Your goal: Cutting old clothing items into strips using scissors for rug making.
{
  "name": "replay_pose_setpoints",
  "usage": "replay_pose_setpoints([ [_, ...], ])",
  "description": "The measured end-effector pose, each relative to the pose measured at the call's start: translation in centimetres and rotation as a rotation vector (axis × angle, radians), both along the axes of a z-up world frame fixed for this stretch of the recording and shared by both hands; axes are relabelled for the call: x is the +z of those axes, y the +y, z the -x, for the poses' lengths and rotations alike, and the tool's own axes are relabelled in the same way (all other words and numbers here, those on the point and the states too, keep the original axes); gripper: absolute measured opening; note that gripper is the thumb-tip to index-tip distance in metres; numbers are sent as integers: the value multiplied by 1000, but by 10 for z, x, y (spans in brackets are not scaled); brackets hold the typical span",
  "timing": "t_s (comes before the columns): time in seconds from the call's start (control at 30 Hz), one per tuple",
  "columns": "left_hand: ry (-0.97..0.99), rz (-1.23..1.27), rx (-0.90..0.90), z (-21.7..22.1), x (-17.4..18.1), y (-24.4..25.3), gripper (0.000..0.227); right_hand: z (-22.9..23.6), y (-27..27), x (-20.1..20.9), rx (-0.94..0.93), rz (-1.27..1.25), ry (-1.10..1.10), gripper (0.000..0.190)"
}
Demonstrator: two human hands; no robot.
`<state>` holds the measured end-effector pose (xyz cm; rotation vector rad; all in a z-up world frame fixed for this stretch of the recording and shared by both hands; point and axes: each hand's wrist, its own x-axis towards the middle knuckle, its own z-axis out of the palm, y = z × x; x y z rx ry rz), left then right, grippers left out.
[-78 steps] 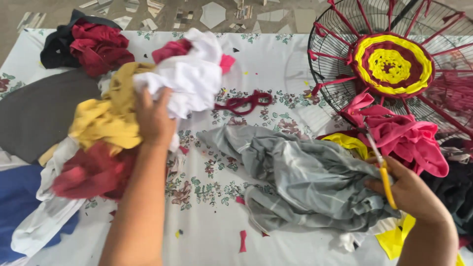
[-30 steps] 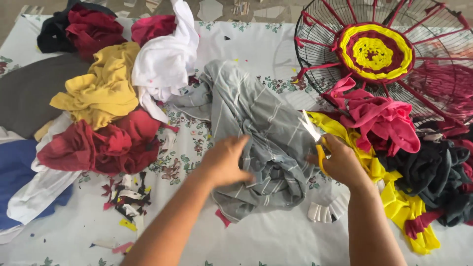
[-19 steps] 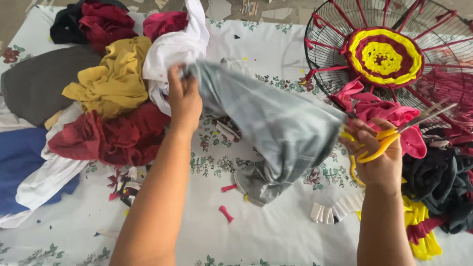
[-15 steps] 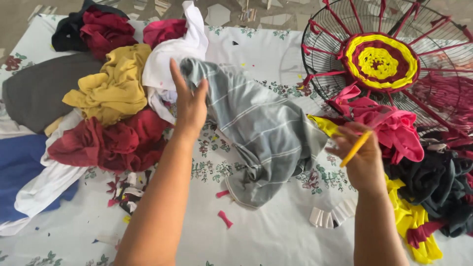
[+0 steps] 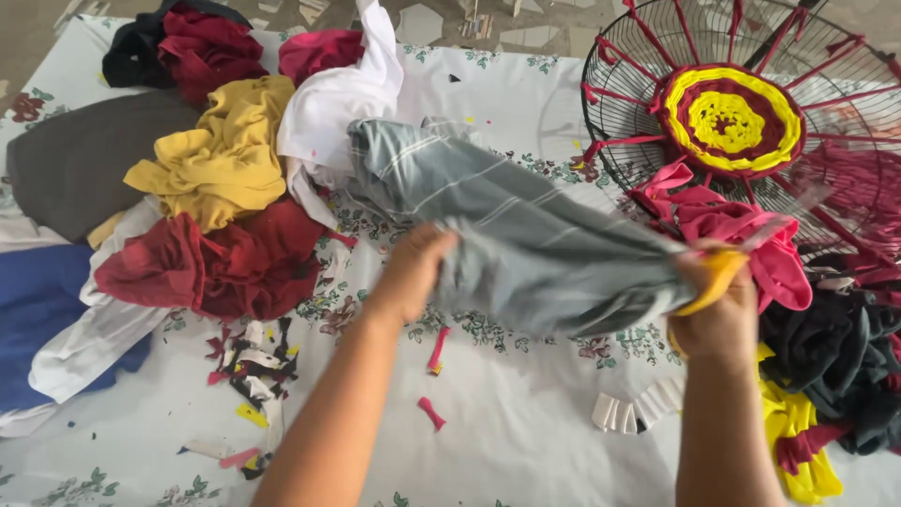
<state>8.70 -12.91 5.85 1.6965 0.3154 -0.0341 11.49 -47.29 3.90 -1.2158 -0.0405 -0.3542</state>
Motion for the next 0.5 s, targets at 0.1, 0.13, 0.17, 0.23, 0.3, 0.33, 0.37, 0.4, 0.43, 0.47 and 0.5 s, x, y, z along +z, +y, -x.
replay_pose_setpoints([
  [0.1, -46, 676, 160, -22, 26, 25, 26, 4, -8, 8, -147, -174, 66, 32],
  [0.13, -50, 672, 160, -31, 25, 33, 26, 0, 0, 10, -145, -179, 63, 32],
  [0.17, -175, 740, 225, -37, 20, 38, 23, 1, 5, 11, -70, -149, 95, 39],
  [0.23, -302, 808, 284, -40, 17, 37, 21, 0, 8, 2, 1, -119, 123, 46],
  [0.3, -299, 847, 677, -31, 18, 30, 60, -7, 3, -20, -27, 238, 150, 44],
  [0.33, -303, 848, 670, -29, -3, 28, 60, -13, 0, -25, -32, 236, 145, 44],
  [0.37, -221, 808, 777, -20, -26, 27, 56, -14, -1, -33, -20, 356, 220, 49],
  [0.4, -139, 765, 883, -11, -49, 27, 53, -16, -2, -41, -7, 477, 295, 54],
  [0.43, -138, 761, 889, -2, -64, 12, 53, -14, 1, -45, 0, 477, 298, 54],
  [0.47, -24, 885, 713, 7, -78, -3, 28, -11, 5, -48, -20, 770, 364, 59],
  [0.5, 86, 1002, 528, 16, -92, -18, 4, -9, 8, -51, -41, 1064, 422, 66],
])
